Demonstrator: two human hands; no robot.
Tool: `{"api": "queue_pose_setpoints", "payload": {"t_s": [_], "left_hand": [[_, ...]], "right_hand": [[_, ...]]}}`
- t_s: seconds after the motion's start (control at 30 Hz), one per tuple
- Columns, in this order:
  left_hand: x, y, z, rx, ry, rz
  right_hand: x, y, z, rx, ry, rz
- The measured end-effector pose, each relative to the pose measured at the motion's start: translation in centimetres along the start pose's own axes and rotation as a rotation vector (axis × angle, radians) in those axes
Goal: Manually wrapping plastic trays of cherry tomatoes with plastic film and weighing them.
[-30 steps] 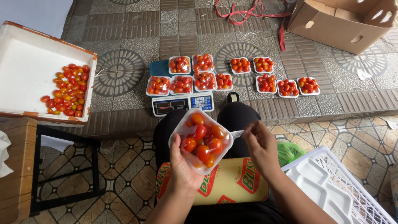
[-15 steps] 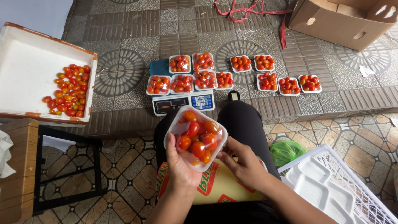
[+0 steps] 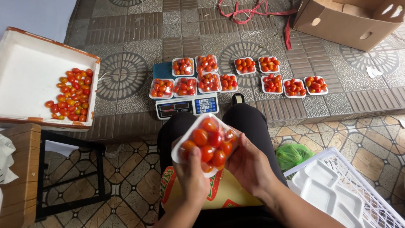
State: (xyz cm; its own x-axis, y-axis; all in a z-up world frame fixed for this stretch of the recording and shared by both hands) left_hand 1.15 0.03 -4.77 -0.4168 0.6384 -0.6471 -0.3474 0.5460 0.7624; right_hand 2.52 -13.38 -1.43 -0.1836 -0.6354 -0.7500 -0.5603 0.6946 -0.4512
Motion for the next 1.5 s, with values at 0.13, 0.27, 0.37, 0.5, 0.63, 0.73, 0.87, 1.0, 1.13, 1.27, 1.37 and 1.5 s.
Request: {"api": "queue_pose_setpoints", "payload": {"t_s": [0.13, 0.27, 0.37, 0.5, 0.63, 0.73, 0.87, 1.0, 1.13, 1.27, 1.37, 1.5], "left_hand": [[-1.0, 1.7, -0.4, -0.033, -0.236, 0.128], [-2.7, 4.5, 1.1, 0.197, -0.472, 0.251], [-2.3, 4.1, 1.6, 0.375, -0.579, 0.369], [-2.2, 3.7, 2.8, 0.353, -0.706, 0.433], [-3.4, 4.1, 3.9, 0.47, -0.729, 0.702], [-4.2, 4.0, 5.3, 0.528, -0.788, 0.724], [-3.4, 2.3, 7.2, 0.739, -0.631, 0.8], [-3.6, 1.1, 10.0, 0.855, -0.47, 0.549], [-2.5, -0.2, 16.2, 0.806, -0.152, 0.409], [-1.5, -1.6, 24.7, 0.786, 0.031, 0.579], [2.9, -6.8, 32.9, 0.652, 0.037, 0.517], [6.8, -12.2, 41.8, 0.554, 0.083, 0.516]], "right_hand": [[2.8, -0.2, 1.1, -0.035, 0.156, 0.08], [4.9, -1.7, 1.5, 0.016, 0.276, 0.015], [4.8, -2.3, 1.6, 0.021, 0.259, -0.049], [3.8, -2.9, 2.0, -0.015, 0.31, -0.057], [3.1, -3.3, 2.5, -0.081, 0.361, -0.07], [2.0, -4.2, 2.6, -0.093, 0.327, -0.162], [-0.9, -6.2, 3.4, -0.103, 0.341, -0.154], [1.2, -7.8, 6.9, -0.143, 0.276, -0.233], [7.6, -8.2, 12.4, -0.26, -0.248, -0.134], [10.0, -3.6, 14.3, -0.256, -0.139, -0.108], [10.1, -2.0, 14.9, -0.305, -0.341, -0.298], [13.1, -1.2, 18.0, -0.469, -0.378, -0.192]]}}
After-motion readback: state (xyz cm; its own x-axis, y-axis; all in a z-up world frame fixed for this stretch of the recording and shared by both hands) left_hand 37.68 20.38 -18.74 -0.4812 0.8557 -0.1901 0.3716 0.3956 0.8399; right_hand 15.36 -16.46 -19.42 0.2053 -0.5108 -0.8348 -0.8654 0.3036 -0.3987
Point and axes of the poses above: each hand's wrist, its own z-axis towards the middle knuckle, its own x-axis out of the back of the hand, y = z × x, the point moved 3 cm from there along z, towards the middle knuckle, and after that the axes turned 8 degrees about -x, right-handed, at the moved point
